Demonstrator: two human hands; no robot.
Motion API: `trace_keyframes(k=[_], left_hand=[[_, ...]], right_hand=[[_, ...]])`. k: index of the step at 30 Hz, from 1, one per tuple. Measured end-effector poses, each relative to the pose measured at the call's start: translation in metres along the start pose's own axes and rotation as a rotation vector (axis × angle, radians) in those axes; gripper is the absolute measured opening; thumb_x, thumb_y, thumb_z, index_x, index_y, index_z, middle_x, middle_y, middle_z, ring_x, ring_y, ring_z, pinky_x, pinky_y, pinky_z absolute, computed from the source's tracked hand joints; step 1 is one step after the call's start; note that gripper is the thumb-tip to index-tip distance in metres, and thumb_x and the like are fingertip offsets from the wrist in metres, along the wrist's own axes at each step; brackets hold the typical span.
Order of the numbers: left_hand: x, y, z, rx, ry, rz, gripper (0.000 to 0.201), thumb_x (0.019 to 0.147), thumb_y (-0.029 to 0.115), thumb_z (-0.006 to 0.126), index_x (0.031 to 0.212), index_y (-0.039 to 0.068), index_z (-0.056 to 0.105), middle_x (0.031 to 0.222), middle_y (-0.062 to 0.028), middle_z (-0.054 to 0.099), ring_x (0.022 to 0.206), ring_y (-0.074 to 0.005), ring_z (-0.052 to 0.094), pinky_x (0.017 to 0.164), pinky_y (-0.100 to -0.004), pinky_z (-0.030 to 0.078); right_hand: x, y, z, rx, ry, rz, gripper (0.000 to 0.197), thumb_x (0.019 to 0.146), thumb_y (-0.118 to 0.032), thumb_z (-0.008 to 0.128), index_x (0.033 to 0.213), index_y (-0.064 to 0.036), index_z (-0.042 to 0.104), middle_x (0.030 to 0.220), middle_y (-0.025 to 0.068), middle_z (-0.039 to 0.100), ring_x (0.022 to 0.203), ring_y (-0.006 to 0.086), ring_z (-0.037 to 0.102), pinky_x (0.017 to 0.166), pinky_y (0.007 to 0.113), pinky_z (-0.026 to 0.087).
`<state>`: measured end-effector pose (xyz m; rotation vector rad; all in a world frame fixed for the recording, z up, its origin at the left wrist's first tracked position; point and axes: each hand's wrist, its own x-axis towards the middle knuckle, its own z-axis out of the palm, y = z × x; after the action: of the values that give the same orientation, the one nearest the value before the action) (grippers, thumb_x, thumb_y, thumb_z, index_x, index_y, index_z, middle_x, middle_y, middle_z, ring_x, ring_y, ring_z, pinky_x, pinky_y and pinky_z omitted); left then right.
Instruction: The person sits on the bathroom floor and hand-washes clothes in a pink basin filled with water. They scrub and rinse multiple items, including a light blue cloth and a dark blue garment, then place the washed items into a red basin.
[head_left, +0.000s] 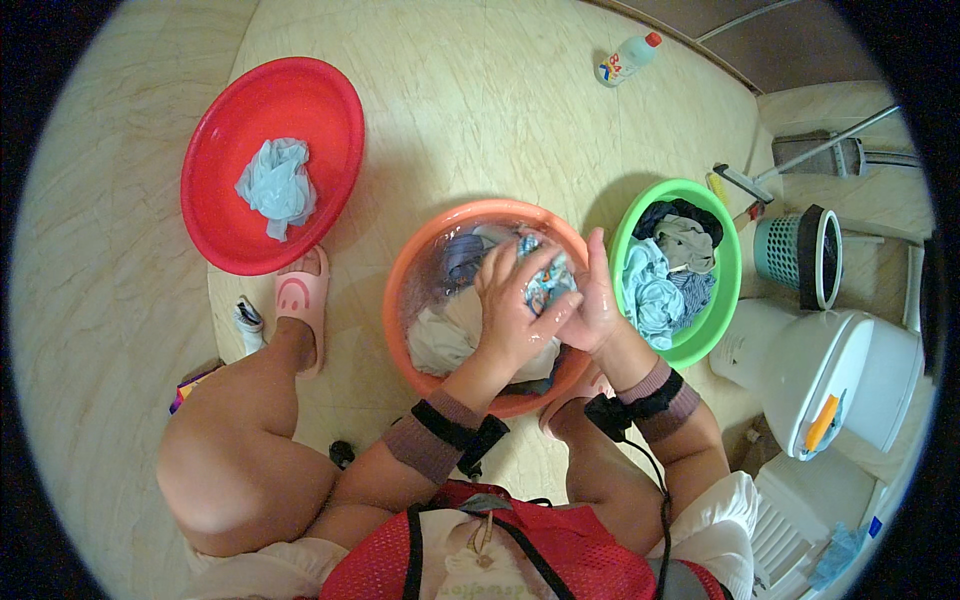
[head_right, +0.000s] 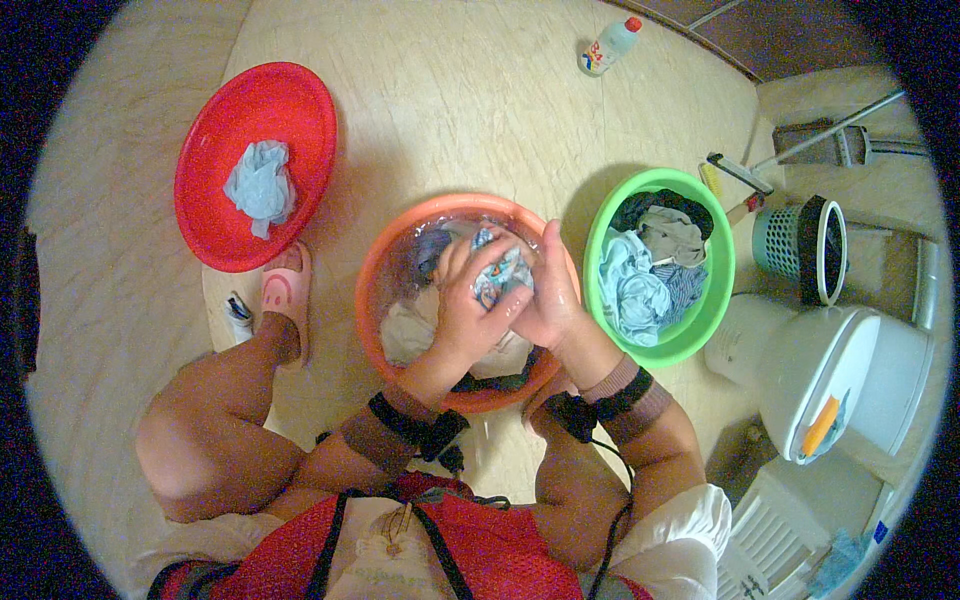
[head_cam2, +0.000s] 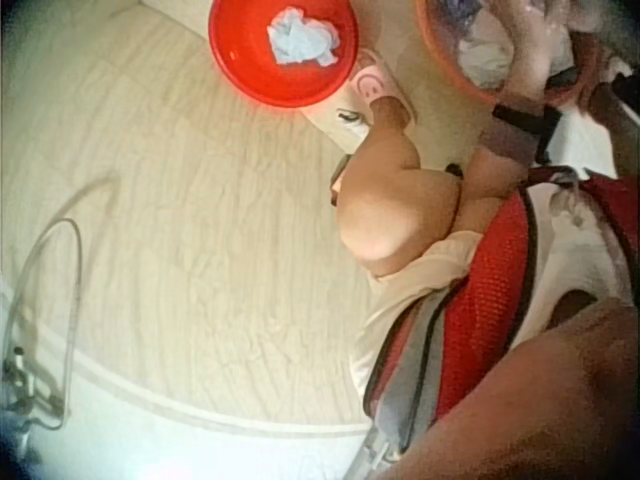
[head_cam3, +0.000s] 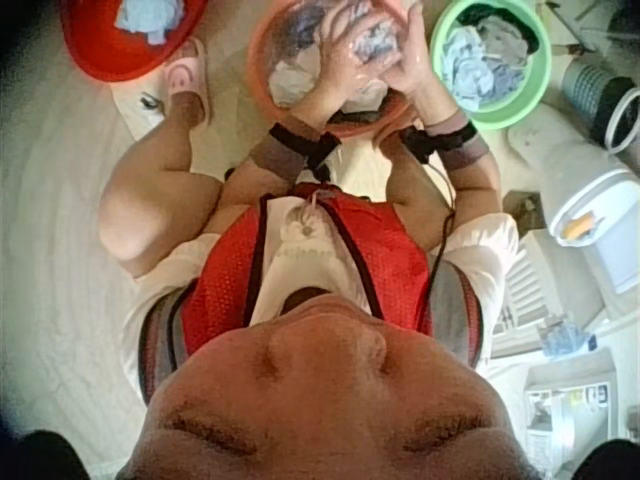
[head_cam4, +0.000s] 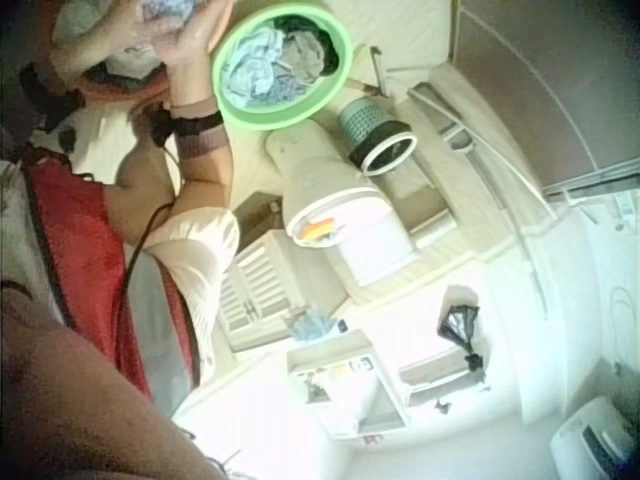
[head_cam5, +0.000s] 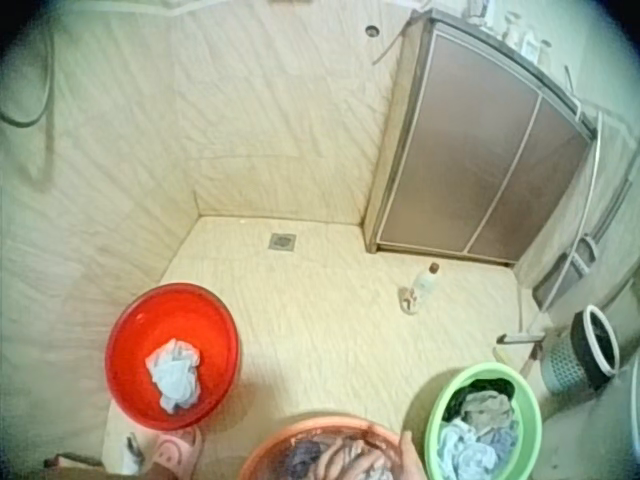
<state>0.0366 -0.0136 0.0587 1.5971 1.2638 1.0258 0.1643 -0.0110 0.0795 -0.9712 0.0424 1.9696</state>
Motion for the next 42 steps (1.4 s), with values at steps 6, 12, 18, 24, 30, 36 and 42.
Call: trace_keyframes(k=[6,12,18,24,30,36,42], left_hand=[[-0.002,0.011,-0.004,0.229,-0.016,0.229,0.057,0.077,0.055,0.072,0.113,0.012,0.066,0.122,-0.0153,0.060,0.124,-0.0375,0.050,0.110,-0.0563,0.026],[-0.002,0.009,-0.002,0.141,-0.023,0.193,0.034,0.081,0.041,0.070,0.095,0.010,0.064,0.097,-0.0136,0.059,0.097,-0.0364,0.057,0.094,-0.0502,0.040],[-0.003,0.004,0.000,-0.035,0.022,0.008,0.030,0.088,0.035,0.066,0.088,0.005,0.064,0.085,-0.0153,0.063,0.087,-0.0365,0.061,0.084,-0.0470,0.044],[0.009,-0.017,-0.010,-0.489,0.152,-0.775,0.043,0.100,0.042,0.050,0.094,0.003,0.067,0.091,-0.0115,0.069,0.087,-0.0279,0.066,0.082,-0.0440,0.052],[0.071,-0.037,-0.107,-1.436,0.561,-0.978,0.065,0.100,0.062,0.036,0.117,0.005,0.063,0.113,-0.0169,0.067,0.105,-0.0349,0.064,0.093,-0.0529,0.053],[0.086,-0.026,-0.142,-1.527,0.829,-0.793,0.070,0.097,0.060,0.047,0.145,0.009,0.044,0.141,-0.0197,0.051,0.130,-0.0340,0.051,0.107,-0.0553,0.042],[0.040,-0.073,-0.085,-0.711,0.025,-0.891,0.043,0.097,0.028,0.056,0.131,0.003,0.055,0.124,-0.0163,0.063,0.112,-0.0283,0.062,0.097,-0.0451,0.050]], right_hand=[[-0.005,0.001,0.010,0.063,0.050,0.147,0.083,0.085,-0.084,0.036,0.128,-0.0169,0.058,0.120,0.0100,0.066,0.108,0.0247,0.065,0.095,0.041,0.053],[-0.005,0.023,0.003,-0.085,0.173,0.101,0.074,0.090,-0.077,0.042,0.120,-0.0121,0.061,0.114,0.0071,0.066,0.105,0.0210,0.064,0.091,0.036,0.051],[-0.001,0.038,0.007,-0.324,0.266,-0.082,0.062,0.096,-0.067,0.044,0.118,-0.0114,0.061,0.113,0.0059,0.065,0.104,0.0195,0.062,0.090,0.035,0.050],[0.013,0.046,0.024,-0.285,0.305,0.018,0.064,0.096,-0.066,0.045,0.126,-0.0105,0.057,0.111,0.0059,0.062,0.103,0.0191,0.061,0.091,0.036,0.049],[0.061,0.026,-0.017,-1.135,0.131,-0.301,0.035,0.100,-0.032,0.058,0.119,-0.0029,0.063,0.111,0.0075,0.070,0.103,0.0213,0.064,0.089,0.034,0.051],[0.082,0.047,-0.039,-1.822,-0.033,-0.557,0.038,0.085,-0.014,0.068,0.123,-0.0064,0.061,0.115,0.0159,0.066,0.116,0.0347,0.058,0.101,0.044,0.043],[0.083,0.050,-0.031,-1.967,0.066,-0.230,0.051,0.080,-0.026,0.074,0.128,-0.0154,0.057,0.125,0.0121,0.062,0.115,0.0331,0.057,0.099,0.053,0.038]])
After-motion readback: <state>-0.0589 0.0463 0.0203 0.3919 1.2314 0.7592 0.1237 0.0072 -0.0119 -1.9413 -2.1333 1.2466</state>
